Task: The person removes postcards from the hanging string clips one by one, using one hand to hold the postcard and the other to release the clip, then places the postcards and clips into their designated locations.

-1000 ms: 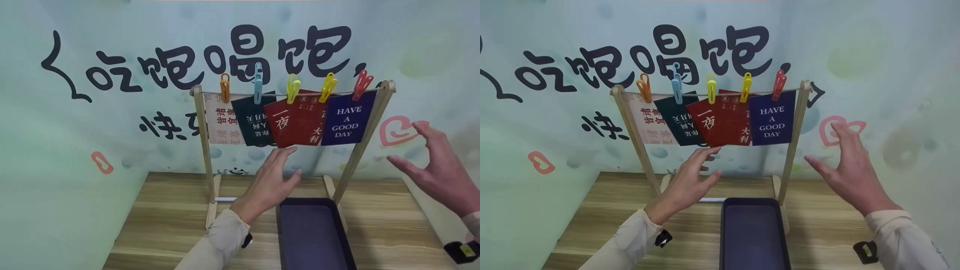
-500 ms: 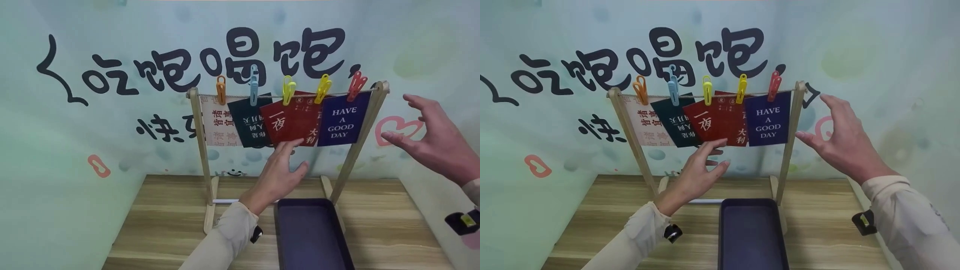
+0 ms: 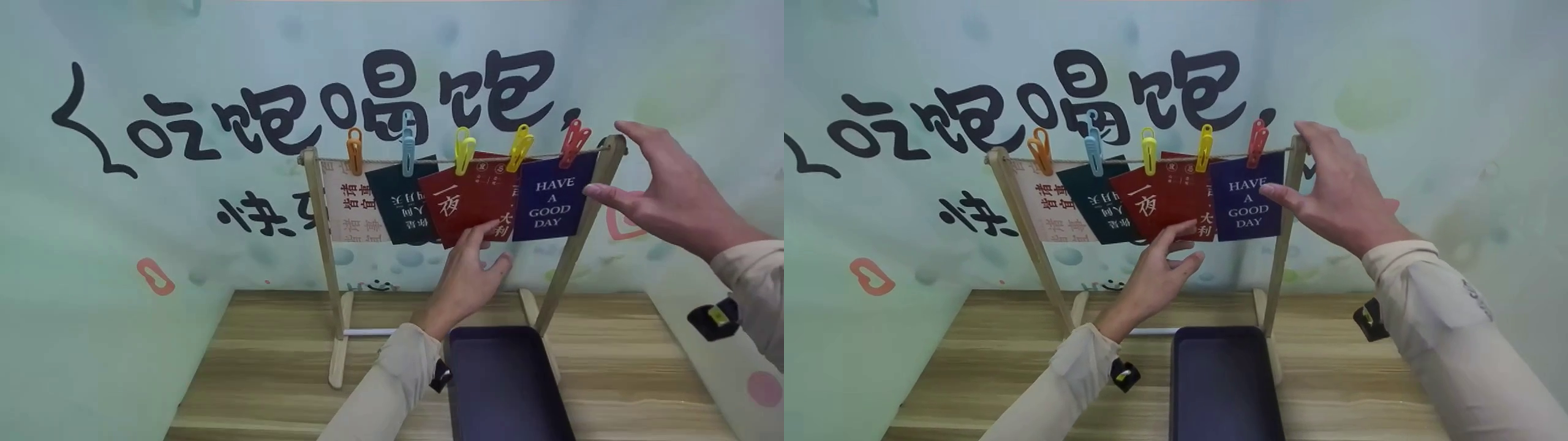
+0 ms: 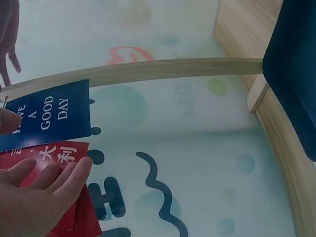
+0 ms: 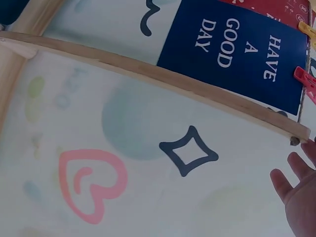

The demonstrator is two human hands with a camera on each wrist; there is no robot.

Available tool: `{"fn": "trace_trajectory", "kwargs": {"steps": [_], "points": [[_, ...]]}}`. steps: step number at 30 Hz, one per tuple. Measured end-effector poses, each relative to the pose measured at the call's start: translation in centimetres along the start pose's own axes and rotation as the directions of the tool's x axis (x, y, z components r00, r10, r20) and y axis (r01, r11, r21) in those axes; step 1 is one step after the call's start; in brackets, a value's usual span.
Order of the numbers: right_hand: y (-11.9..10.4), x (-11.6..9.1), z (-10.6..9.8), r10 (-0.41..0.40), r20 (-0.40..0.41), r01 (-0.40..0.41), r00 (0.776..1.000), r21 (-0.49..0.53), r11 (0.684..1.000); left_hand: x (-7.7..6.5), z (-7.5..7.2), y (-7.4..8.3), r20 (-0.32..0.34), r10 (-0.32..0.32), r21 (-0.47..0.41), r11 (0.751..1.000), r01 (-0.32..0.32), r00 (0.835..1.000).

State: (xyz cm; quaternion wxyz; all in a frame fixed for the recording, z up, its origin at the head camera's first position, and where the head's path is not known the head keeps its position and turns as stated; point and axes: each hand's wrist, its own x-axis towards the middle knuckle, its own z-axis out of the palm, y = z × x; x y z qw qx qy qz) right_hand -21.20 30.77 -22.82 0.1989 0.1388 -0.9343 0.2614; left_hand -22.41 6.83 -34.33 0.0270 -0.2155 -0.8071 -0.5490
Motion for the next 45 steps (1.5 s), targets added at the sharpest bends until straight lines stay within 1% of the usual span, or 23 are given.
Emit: {"fn": "trace_trajectory", "kwargs": {"steps": [2, 4, 7, 11, 14, 16, 18, 22, 25, 29, 31, 33, 35, 37, 40, 42, 43, 44, 45], "points": [[-0.3, 0.6, -0.1, -0.022, 0.008, 0.022, 1.0, -0.022, 1.0, 0.2, 0.4, -0.2, -0.008, -0.004, -0.012, 1.0, 0.004, 1.0], [-0.6, 1.1, -0.2, -0.037, 0.021, 0.037, 0.999, -0.041, 0.998, 0.5, 0.6, -0.3, -0.016, -0.022, -0.023, 1.0, 0.021, 1.0], [-1.1, 2.1, -0.4, -0.034, 0.055, 0.037, 0.998, -0.06, 0.997, 0.8, 0.9, -0.5, -0.037, -0.046, -0.03, 0.999, 0.045, 0.998], [-1.8, 3.4, -0.7, -0.002, 0.118, 0.012, 0.993, -0.087, 0.996, 1.4, 1.3, -0.7, -0.062, -0.052, -0.027, 0.998, 0.051, 0.997], [-2.1, 4.2, -0.9, 0.035, 0.171, -0.018, 0.985, -0.1, 0.995, 1.8, 1.8, -0.7, -0.067, -0.063, -0.042, 0.997, 0.06, 0.996], [-2.3, 4.6, -1.0, 0.057, 0.197, -0.038, 0.979, -0.1, 0.994, 2.0, 2.1, -0.8, -0.071, -0.085, -0.078, 0.994, 0.08, 0.994], [-2.5, 5.0, -1.1, 0.081, 0.215, -0.063, 0.973, -0.092, 0.994, 2.2, 2.4, -0.8, -0.067, -0.115, -0.138, 0.985, 0.105, 0.991], [-2.6, 5.5, -1.3, 0.102, 0.249, -0.078, 0.963, -0.106, 0.991, 2.4, 2.8, -0.9, -0.039, -0.156, -0.263, 0.955, 0.14, 0.987], [-2.6, 5.8, -1.3, 0.096, 0.269, -0.058, 0.958, -0.147, 0.988, 2.7, 3.2, -1.0, -0.025, -0.164, -0.325, 0.934, 0.147, 0.986], [-2.6, 6.1, -1.2, 0.045, 0.272, 0.003, 0.961, -0.173, 0.985, 3.0, 3.9, -1.2, -0.069, -0.192, -0.401, 0.904, 0.149, 0.979], [-2.6, 6.1, -1.1, 0.02, 0.268, 0.032, 0.963, -0.189, 0.981, 3.1, 4.2, -1.3, -0.098, -0.203, -0.428, 0.893, 0.143, 0.974], [-2.6, 6.1, -1.0, 0.01, 0.261, 0.045, 0.965, -0.202, 0.978, 3.2, 4.5, -1.3, -0.131, -0.208, -0.445, 0.886, 0.13, 0.969], [-2.6, 6.1, -1.1, 0.007, 0.25, 0.046, 0.968, -0.206, 0.977, 3.3, 4.7, -1.2, -0.148, -0.213, -0.465, 0.877, 0.122, 0.966], [-2.7, 6.0, -1.2, 0.01, 0.246, 0.039, 0.969, -0.193, 0.98, 3.3, 4.8, -1.1, -0.15, -0.23, -0.513, 0.85, 0.123, 0.962], [-2.9, 6.0, -1.4, 0.006, 0.241, 0.037, 0.971, -0.175, 0.984, 3.2, 5.0, -0.7, -0.133, -0.269, -0.598, 0.79, 0.14, 0.954], [-3.0, 6.0, -1.5, 0.0, 0.233, 0.041, 0.973, -0.172, 0.984, 3.1, 5.1, -0.4, -0.12, -0.281, -0.635, 0.759, 0.144, 0.952], [-3.0, 6.0, -1.6, 0.0, 0.228, 0.042, 0.974, -0.177, 0.983, 3.1, 5.1, -0.3, -0.117, -0.28, -0.642, 0.754, 0.143, 0.953], [-3.1, 6.0, -1.6, 0.001, 0.226, 0.042, 0.974, -0.183, 0.982, 3.1, 5.2, -0.2, -0.119, -0.277, -0.641, 0.755, 0.139, 0.954], [-3.1, 6.0, -1.7, 0.004, 0.226, 0.04, 0.974, -0.191, 0.981, 3.1, 5.2, -0.2, -0.121, -0.272, -0.632, 0.762, 0.137, 0.955]]}}
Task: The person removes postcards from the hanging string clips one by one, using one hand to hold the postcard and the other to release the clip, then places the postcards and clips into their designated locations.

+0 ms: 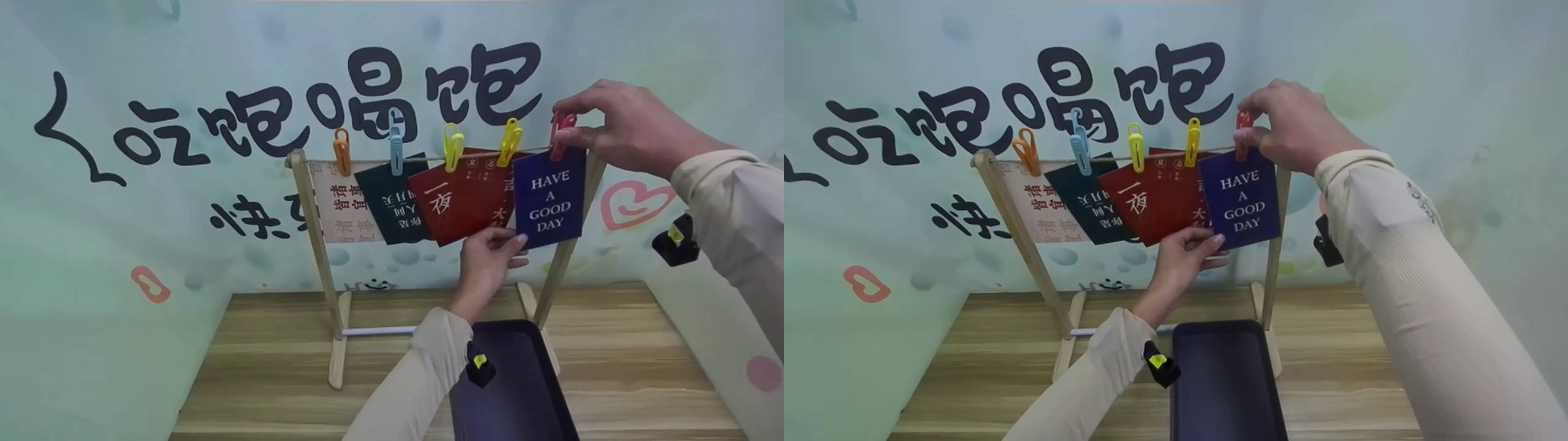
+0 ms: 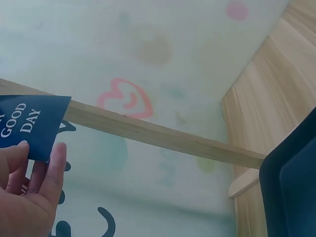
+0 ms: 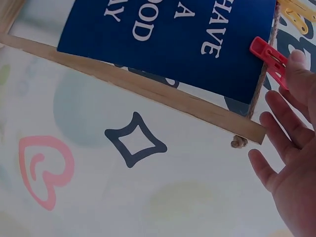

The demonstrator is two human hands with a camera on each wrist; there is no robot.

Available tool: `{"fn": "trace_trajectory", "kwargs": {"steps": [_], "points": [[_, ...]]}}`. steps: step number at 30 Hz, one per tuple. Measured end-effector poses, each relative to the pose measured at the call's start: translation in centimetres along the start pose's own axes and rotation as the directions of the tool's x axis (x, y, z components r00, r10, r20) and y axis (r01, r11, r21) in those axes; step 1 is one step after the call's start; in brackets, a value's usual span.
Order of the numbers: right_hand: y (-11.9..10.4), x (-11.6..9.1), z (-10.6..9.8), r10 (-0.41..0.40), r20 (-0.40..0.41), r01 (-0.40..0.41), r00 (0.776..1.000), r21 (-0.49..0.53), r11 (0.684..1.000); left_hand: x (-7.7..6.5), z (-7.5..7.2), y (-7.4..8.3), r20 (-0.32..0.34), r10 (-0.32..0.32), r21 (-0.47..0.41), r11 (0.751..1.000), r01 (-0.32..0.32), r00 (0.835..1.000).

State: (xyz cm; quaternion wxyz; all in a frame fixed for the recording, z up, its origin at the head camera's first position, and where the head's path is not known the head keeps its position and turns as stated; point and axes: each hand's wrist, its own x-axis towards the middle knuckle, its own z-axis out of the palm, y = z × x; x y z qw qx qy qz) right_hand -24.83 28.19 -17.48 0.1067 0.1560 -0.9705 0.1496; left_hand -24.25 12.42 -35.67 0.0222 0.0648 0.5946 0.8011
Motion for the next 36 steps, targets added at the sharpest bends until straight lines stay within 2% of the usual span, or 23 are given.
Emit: {"fn": "trace_trajectory", "kwargs": {"steps": [5, 9, 17, 21, 30, 36], "points": [[-0.1, 0.1, -0.4, 0.017, 0.025, -0.016, 1.0, -0.041, 0.999, -0.4, 0.0, 0.1, 0.026, 0.02, 0.081, 0.996, -0.022, 0.999], [-0.4, 0.2, -0.6, 0.008, 0.012, -0.008, 1.0, -0.071, 0.997, -0.6, -0.2, 0.4, 0.028, 0.04, 0.121, 0.992, -0.043, 0.999], [-0.6, 0.1, -0.7, -0.013, -0.017, 0.011, 1.0, -0.102, 0.995, -0.8, -0.6, 0.8, -0.002, 0.039, 0.148, 0.988, -0.038, 0.999], [-0.5, -0.2, -0.7, -0.019, -0.028, 0.016, 0.999, -0.085, 0.996, -0.8, -0.7, 0.7, 0.003, 0.012, 0.145, 0.989, -0.012, 1.0], [-0.3, -0.6, -0.7, -0.045, -0.117, 0.038, 0.992, -0.064, 0.997, -1.0, -0.7, 1.2, 0.012, 0.002, 0.156, 0.988, -0.004, 1.0], [-0.3, -0.7, -1.2, -0.017, -0.105, 0.011, 0.994, -0.055, 0.998, -1.0, -0.8, 1.3, 0.004, -0.005, 0.168, 0.986, 0.004, 1.0]]}}
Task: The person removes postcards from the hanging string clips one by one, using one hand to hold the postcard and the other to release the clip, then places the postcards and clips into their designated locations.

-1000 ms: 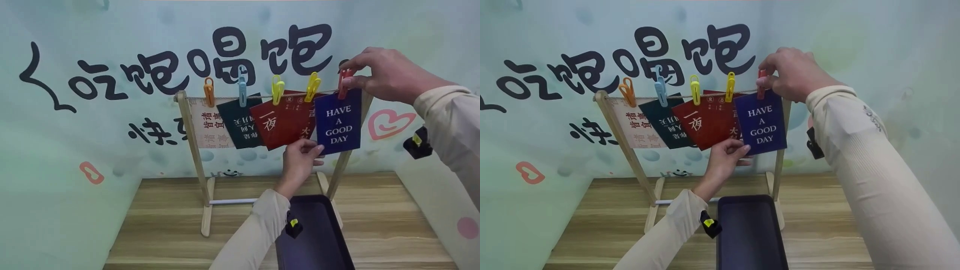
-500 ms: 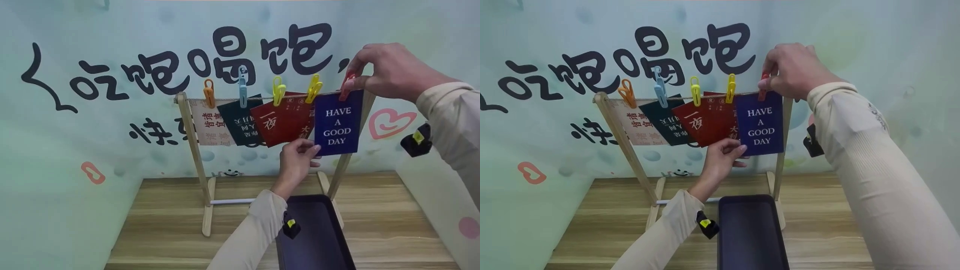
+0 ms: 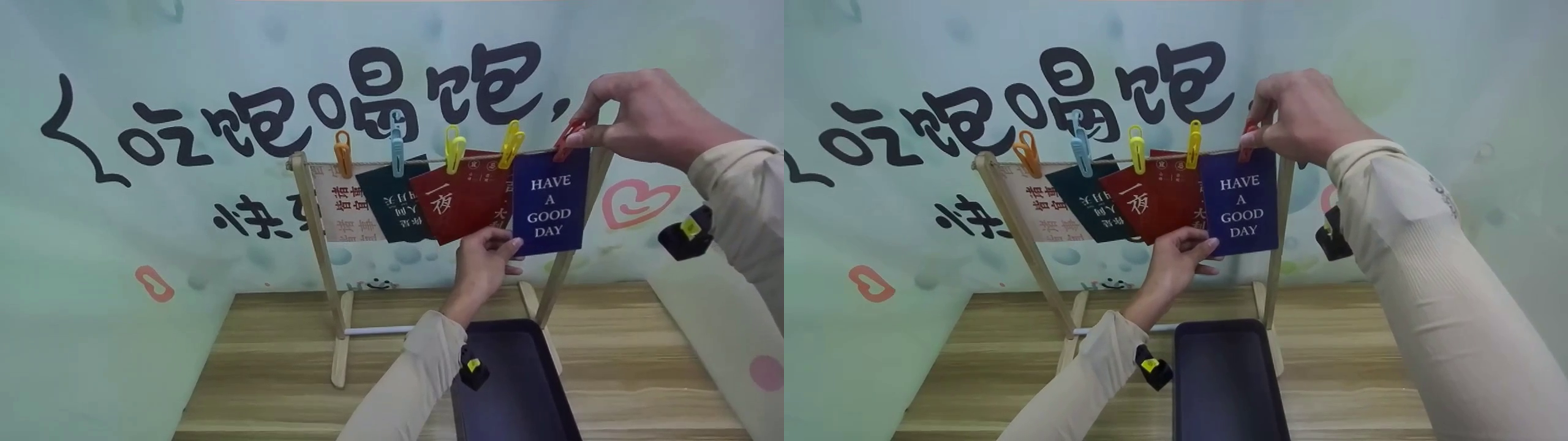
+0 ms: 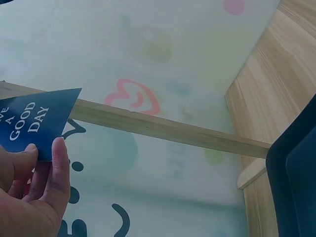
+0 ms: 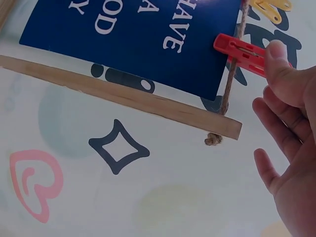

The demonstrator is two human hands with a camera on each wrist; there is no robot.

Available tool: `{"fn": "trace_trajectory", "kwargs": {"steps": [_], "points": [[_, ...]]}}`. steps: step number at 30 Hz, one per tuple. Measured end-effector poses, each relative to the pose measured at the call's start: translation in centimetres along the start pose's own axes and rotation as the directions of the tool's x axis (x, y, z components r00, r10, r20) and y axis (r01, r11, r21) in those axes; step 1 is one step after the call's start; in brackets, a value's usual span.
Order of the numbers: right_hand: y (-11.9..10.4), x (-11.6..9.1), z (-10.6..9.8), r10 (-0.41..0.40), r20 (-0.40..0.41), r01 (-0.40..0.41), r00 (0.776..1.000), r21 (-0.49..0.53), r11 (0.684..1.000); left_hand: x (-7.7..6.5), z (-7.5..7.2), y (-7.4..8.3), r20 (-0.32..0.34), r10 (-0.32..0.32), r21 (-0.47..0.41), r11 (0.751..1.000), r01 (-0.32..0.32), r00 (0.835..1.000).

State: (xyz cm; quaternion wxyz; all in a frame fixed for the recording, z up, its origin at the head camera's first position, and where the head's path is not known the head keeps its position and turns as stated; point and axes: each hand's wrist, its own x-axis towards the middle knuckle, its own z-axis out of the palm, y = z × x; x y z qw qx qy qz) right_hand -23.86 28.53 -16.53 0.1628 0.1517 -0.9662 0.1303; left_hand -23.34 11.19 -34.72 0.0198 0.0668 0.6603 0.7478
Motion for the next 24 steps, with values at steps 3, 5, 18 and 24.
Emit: {"fn": "trace_trajectory", "kwargs": {"steps": [3, 5, 18, 24], "points": [[0.1, -0.1, -0.1, 0.04, 0.023, -0.04, 0.999, 0.022, 0.999, 0.0, -0.1, -0.1, -0.004, -0.002, -0.008, 1.0, 0.002, 1.0], [0.2, -0.1, -0.1, 0.064, 0.029, -0.065, 0.998, 0.033, 0.997, 0.0, -0.1, -0.1, -0.001, -0.001, -0.015, 1.0, 0.001, 1.0], [1.5, -1.5, -0.3, 0.164, -0.05, -0.15, 0.985, 0.209, 0.966, -0.7, -0.7, -0.4, 0.017, 0.005, -0.013, 1.0, -0.005, 1.0], [1.3, -2.9, 0.9, 0.131, -0.111, -0.102, 0.985, 0.234, 0.967, -1.2, -1.5, -0.4, 0.019, 0.014, -0.009, 1.0, -0.014, 1.0]]}}
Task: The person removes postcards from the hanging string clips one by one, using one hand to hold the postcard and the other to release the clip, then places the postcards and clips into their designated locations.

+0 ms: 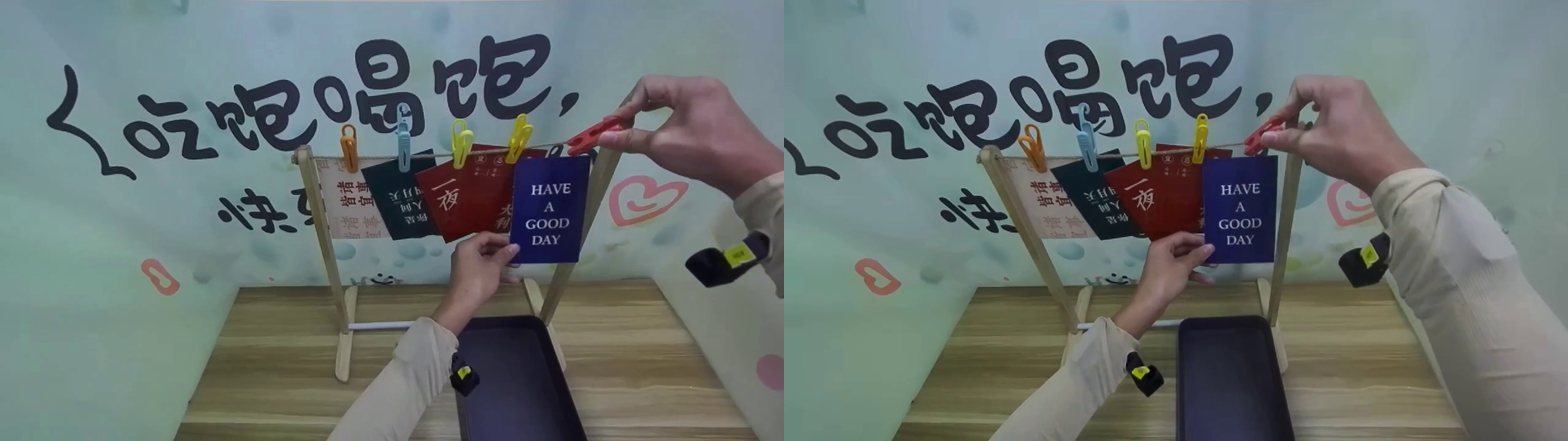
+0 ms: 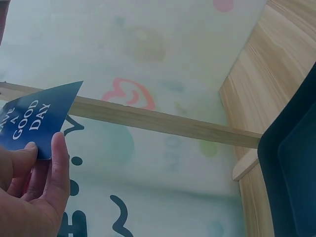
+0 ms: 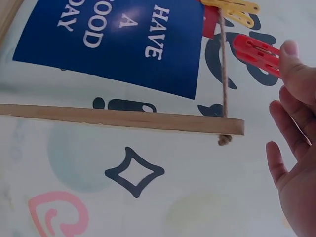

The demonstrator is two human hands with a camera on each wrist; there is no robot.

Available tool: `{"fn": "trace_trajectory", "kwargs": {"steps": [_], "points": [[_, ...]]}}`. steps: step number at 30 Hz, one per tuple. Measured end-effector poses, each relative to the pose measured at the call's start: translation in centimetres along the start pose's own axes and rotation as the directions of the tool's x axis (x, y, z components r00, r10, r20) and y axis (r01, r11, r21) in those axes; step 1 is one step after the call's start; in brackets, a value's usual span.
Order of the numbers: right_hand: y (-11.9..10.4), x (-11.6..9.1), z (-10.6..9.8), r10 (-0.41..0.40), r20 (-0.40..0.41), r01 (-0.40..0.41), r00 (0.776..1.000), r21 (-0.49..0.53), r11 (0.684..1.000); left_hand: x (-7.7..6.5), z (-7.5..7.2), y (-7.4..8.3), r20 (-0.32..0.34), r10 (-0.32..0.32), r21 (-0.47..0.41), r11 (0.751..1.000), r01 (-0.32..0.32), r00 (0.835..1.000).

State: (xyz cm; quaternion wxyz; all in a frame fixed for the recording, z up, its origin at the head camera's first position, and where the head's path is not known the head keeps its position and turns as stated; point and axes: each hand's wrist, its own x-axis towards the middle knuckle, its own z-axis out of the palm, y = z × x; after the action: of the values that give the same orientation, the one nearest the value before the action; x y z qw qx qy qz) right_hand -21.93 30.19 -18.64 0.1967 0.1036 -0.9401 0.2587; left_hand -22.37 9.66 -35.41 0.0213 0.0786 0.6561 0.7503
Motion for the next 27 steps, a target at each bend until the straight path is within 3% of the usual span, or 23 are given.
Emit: {"fn": "trace_trajectory", "kwargs": {"steps": [5, 10, 15, 27], "points": [[0.0, -1.5, 0.8, -0.028, -0.018, 0.028, 0.999, 0.021, 0.999, -0.7, -0.2, -0.1, 0.017, -0.006, 0.01, 1.0, 0.006, 1.0], [-0.2, -2.8, 2.1, -0.059, -0.044, 0.063, 0.997, 0.108, 0.992, -1.6, -0.7, -0.6, 0.043, -0.031, -0.005, 1.0, 0.031, 0.999], [0.1, -3.9, 3.8, -0.042, -0.034, 0.047, 0.999, 0.16, 0.986, -2.8, -1.8, -1.6, 0.071, -0.045, -0.019, 0.999, 0.046, 0.996], [1.8, -6.2, 9.2, -0.055, 0.022, 0.046, 0.998, 0.292, 0.955, -4.9, -5.1, -3.6, 0.027, -0.165, 0.066, 0.984, 0.163, 0.986]]}}
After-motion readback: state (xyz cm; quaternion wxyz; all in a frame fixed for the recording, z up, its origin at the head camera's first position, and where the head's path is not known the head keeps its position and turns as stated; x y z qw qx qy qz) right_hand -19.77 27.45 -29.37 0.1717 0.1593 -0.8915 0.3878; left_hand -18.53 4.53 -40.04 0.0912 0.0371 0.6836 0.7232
